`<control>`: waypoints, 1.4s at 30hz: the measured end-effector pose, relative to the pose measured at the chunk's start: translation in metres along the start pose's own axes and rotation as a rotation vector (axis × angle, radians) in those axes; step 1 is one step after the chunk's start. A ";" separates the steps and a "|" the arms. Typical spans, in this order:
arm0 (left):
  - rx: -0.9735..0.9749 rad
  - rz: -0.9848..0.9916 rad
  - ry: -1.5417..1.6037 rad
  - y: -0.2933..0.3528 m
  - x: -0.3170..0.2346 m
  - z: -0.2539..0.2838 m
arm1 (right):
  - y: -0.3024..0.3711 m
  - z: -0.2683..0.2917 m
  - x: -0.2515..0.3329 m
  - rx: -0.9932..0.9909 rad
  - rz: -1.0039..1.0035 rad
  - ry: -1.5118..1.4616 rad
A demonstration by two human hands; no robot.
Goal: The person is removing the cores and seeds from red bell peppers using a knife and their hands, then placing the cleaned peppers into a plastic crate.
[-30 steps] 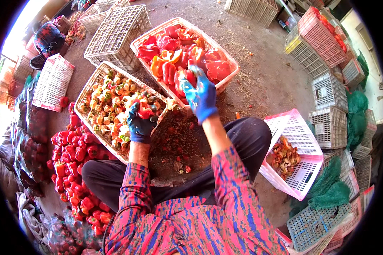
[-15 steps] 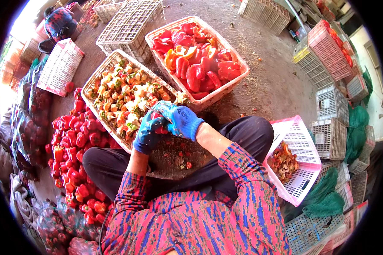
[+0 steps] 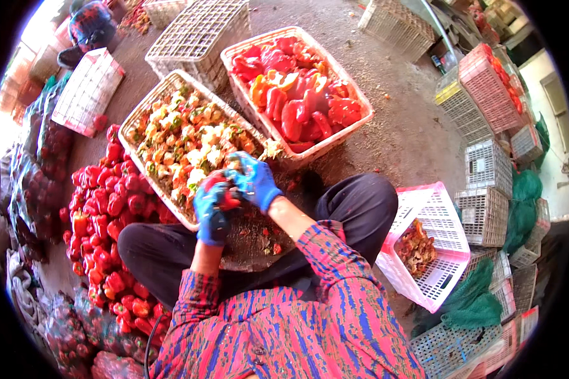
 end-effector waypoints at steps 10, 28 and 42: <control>0.207 0.255 0.449 -0.065 -0.029 -0.040 | -0.021 0.041 0.018 -0.189 -0.323 -0.321; -0.937 -0.368 -0.004 0.046 -0.028 0.483 | 0.147 0.001 -0.021 0.307 -0.787 0.059; -0.819 0.507 -1.376 -0.066 -0.005 0.494 | 0.161 -0.014 -0.039 0.252 -0.975 0.355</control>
Point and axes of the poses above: each hand's wrist, its own y-axis away from the middle knuckle, its own z-axis out of the back of the hand, x = y × z, the point moved 3 cm from there along -y, towards the middle knuckle, and after that the axes turned 2 degrees about -x, right-handed, at the moved point
